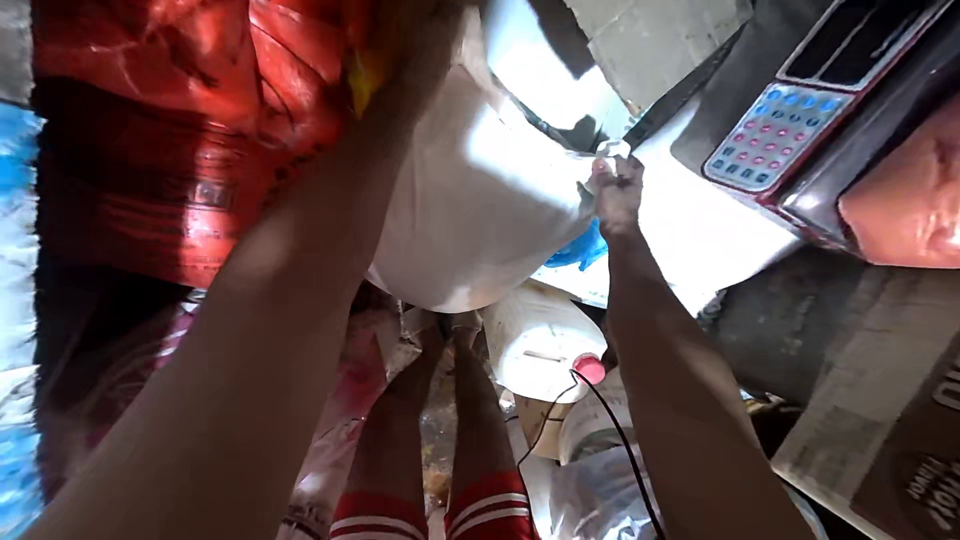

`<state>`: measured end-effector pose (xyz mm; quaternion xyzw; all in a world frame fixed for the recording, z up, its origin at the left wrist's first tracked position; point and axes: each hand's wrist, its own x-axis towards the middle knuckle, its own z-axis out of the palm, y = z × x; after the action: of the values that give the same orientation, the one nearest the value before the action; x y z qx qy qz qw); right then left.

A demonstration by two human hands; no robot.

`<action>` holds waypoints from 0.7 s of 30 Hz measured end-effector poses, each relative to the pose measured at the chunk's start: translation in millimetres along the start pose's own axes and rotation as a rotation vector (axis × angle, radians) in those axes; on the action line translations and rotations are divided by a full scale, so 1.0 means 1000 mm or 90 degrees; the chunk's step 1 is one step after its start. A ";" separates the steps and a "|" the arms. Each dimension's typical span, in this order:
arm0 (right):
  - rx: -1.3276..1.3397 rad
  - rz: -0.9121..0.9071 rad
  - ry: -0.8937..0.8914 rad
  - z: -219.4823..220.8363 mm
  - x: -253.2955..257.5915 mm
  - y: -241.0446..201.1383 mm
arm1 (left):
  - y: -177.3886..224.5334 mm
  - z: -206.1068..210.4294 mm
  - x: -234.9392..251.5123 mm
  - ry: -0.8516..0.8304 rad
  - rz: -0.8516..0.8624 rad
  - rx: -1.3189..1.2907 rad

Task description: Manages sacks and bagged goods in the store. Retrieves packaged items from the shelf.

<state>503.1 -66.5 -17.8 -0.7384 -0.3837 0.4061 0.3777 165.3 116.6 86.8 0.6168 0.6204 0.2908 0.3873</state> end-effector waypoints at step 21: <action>-0.051 0.298 -0.111 -0.004 -0.414 -0.151 | 0.091 -0.195 -0.469 0.432 -0.433 -0.452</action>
<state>312.1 -366.0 243.3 -0.7835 -0.2493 0.5291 0.2097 22.4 -318.5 324.0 0.0888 0.7369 0.5211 0.4214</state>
